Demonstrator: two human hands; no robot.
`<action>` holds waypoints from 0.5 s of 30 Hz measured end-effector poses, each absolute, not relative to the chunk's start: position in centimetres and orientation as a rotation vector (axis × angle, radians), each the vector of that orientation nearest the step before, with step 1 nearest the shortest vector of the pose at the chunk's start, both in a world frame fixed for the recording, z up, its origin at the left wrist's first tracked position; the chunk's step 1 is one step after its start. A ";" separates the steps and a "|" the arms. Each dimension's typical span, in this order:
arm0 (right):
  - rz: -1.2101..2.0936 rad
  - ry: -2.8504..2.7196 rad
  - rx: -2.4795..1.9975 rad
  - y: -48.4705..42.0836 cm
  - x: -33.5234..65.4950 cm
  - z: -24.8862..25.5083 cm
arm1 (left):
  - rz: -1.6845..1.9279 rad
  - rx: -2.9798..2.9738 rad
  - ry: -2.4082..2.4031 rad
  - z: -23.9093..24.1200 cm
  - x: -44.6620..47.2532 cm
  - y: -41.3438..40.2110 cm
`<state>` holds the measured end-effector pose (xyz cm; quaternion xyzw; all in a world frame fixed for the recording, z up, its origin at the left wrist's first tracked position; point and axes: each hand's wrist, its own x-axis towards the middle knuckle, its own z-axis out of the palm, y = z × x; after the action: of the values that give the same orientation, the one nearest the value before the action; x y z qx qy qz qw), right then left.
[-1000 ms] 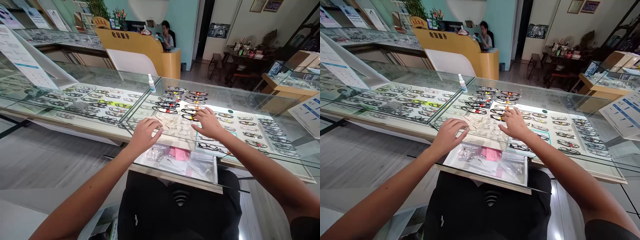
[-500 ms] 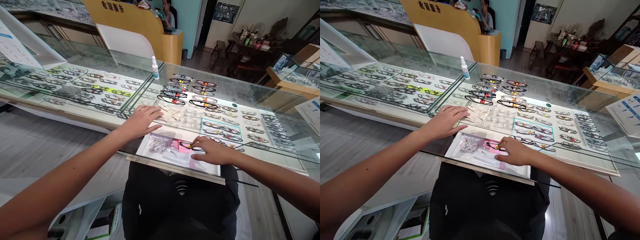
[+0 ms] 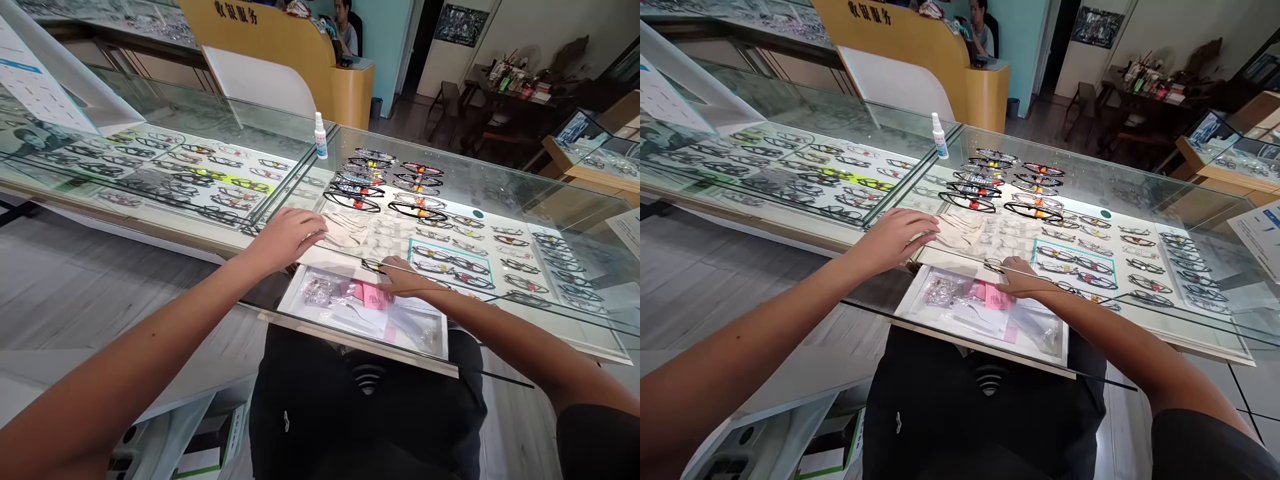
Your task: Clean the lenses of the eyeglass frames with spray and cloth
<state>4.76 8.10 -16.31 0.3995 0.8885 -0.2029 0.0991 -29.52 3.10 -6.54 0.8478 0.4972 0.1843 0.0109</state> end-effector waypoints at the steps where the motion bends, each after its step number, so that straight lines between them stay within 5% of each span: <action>1: -0.603 2.624 1.184 8.2 4.7 -16.6 | 0.570 2.648 1.555 -6.5 -29.6 3.3; 8: -0.659 2.598 1.195 7.5 4.4 -15.9 | 0.552 2.647 1.746 -6.5 -31.3 4.3; 13: -1.107 2.592 0.855 3.3 4.6 -7.6 | 0.495 2.568 1.985 -6.1 -35.5 5.0; 15: -1.042 2.667 0.871 2.9 5.1 -3.6 | 0.472 2.518 2.089 -5.9 -37.9 5.3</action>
<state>5.09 2.92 -3.56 0.2903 0.8887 -0.3471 0.0742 -37.87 5.34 -5.85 0.7591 0.6299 0.1423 -0.0822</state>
